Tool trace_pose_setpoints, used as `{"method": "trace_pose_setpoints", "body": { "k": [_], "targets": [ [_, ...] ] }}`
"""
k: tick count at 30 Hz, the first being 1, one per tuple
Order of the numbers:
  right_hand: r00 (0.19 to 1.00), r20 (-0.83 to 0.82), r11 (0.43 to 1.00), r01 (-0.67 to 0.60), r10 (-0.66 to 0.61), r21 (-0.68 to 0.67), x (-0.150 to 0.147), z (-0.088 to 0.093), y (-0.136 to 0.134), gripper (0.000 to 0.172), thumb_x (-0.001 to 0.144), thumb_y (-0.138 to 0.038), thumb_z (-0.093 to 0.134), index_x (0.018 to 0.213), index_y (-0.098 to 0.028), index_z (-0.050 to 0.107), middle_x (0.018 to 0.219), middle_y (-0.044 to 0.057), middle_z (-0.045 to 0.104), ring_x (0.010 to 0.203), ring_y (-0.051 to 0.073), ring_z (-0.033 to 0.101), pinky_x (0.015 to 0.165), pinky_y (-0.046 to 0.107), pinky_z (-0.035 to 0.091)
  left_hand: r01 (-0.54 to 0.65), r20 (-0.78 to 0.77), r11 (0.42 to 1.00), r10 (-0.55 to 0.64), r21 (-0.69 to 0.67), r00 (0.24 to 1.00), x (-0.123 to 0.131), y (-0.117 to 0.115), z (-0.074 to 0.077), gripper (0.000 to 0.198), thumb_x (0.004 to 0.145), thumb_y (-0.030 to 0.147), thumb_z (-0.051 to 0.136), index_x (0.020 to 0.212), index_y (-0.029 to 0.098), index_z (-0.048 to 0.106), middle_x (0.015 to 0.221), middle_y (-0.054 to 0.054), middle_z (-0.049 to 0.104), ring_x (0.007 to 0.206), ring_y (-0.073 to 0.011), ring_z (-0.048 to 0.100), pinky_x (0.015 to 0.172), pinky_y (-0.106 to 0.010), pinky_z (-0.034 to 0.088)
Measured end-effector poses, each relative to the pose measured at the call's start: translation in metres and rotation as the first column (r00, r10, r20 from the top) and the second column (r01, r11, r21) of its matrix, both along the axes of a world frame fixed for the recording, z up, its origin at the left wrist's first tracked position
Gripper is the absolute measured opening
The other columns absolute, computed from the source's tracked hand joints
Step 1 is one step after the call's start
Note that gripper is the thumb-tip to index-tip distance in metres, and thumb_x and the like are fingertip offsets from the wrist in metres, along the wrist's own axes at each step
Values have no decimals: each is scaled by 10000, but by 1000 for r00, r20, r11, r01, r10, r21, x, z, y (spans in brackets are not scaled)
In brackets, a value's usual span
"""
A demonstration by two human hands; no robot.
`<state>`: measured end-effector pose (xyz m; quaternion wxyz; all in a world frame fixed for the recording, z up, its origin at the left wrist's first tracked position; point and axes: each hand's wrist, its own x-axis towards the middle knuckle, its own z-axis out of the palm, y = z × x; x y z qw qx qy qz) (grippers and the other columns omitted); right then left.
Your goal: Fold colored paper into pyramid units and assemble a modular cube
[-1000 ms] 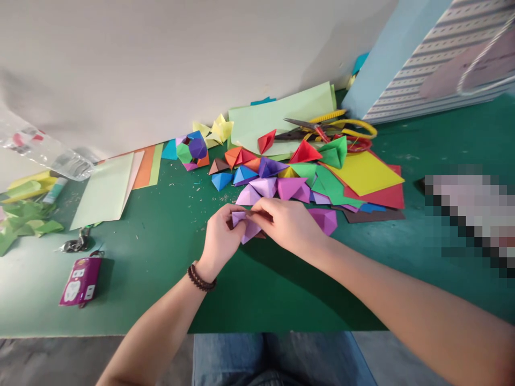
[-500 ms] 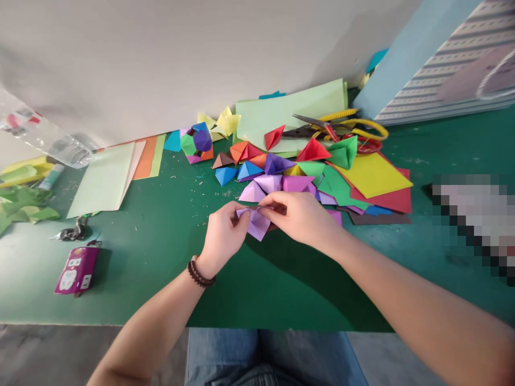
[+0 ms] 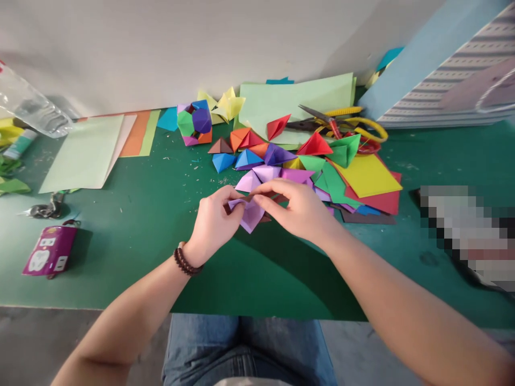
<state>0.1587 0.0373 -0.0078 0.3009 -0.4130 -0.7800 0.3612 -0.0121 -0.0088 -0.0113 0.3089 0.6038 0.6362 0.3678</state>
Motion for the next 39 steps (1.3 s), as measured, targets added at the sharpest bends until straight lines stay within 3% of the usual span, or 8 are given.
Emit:
{"method": "trace_pose_setpoints", "body": {
  "k": [6, 15, 19, 23, 29, 31, 36, 39],
  "targets": [
    [999, 18, 996, -46, 44, 77, -1, 0, -1, 93, 868, -211, 591, 819, -209, 669, 807, 18, 714, 697, 166, 659, 609, 281, 510, 20, 12, 1000, -20, -9, 1000, 4, -2, 1, 78, 789, 145, 572, 795, 176, 643, 693, 15, 669, 521, -82, 507, 503, -199, 369],
    [982, 172, 952, -125, 79, 278, 4, -1, -1, 159, 863, -152, 555, 713, -202, 558, 709, 16, 615, 707, 174, 573, 605, 293, 403, 81, 75, 994, -75, -72, 994, 3, -1, 0, 70, 793, 157, 571, 814, 167, 636, 711, 0, 670, 545, -93, 543, 505, -203, 401],
    [983, 153, 963, -135, 100, 235, 4, -1, -1, 160, 851, -145, 551, 704, -204, 532, 687, 9, 594, 685, 168, 563, 603, 291, 407, 147, 118, 987, -139, -61, 983, 2, -1, 1, 90, 834, 205, 560, 772, 168, 613, 707, -3, 665, 579, -102, 576, 527, -204, 426],
    [990, 81, 988, -120, 112, 97, 5, 1, -2, 125, 850, -164, 568, 734, -207, 548, 732, 7, 648, 665, 155, 594, 593, 278, 435, 159, 35, 987, -158, -4, 987, 2, -1, 3, 117, 847, 183, 539, 751, 172, 605, 687, 5, 650, 540, -84, 530, 510, -195, 392],
    [978, 207, 938, -85, 14, 336, -1, -1, -8, 155, 852, -141, 516, 713, -212, 516, 715, 43, 623, 707, 199, 588, 601, 318, 413, 136, -134, 989, -126, 63, 983, 3, -5, 3, 100, 847, 163, 524, 795, 181, 608, 681, 15, 660, 471, -65, 465, 497, -199, 339],
    [983, 181, 941, -77, 17, 330, -2, -2, -9, 148, 856, -147, 517, 724, -213, 526, 726, 43, 634, 709, 197, 599, 603, 316, 429, 133, -152, 989, -121, 72, 981, 4, -5, 3, 102, 847, 163, 521, 795, 183, 606, 650, 22, 647, 462, -66, 451, 494, -200, 328],
    [999, 50, 997, -16, 12, 73, -2, -3, -6, 63, 887, -201, 547, 877, -213, 608, 831, 29, 714, 695, 174, 654, 604, 293, 501, 55, -75, 992, -47, 110, 996, 5, -3, 0, 87, 831, 179, 542, 780, 178, 612, 680, 9, 660, 520, -83, 511, 528, -203, 382],
    [993, 119, 982, -9, -13, 187, -2, -3, -7, 82, 891, -194, 546, 870, -209, 624, 822, 43, 716, 727, 193, 661, 637, 314, 509, 55, 20, 996, -57, 75, 998, 4, -2, -2, 89, 793, 172, 570, 706, 183, 583, 651, 16, 647, 558, -99, 566, 539, -199, 422]
  ]
}}
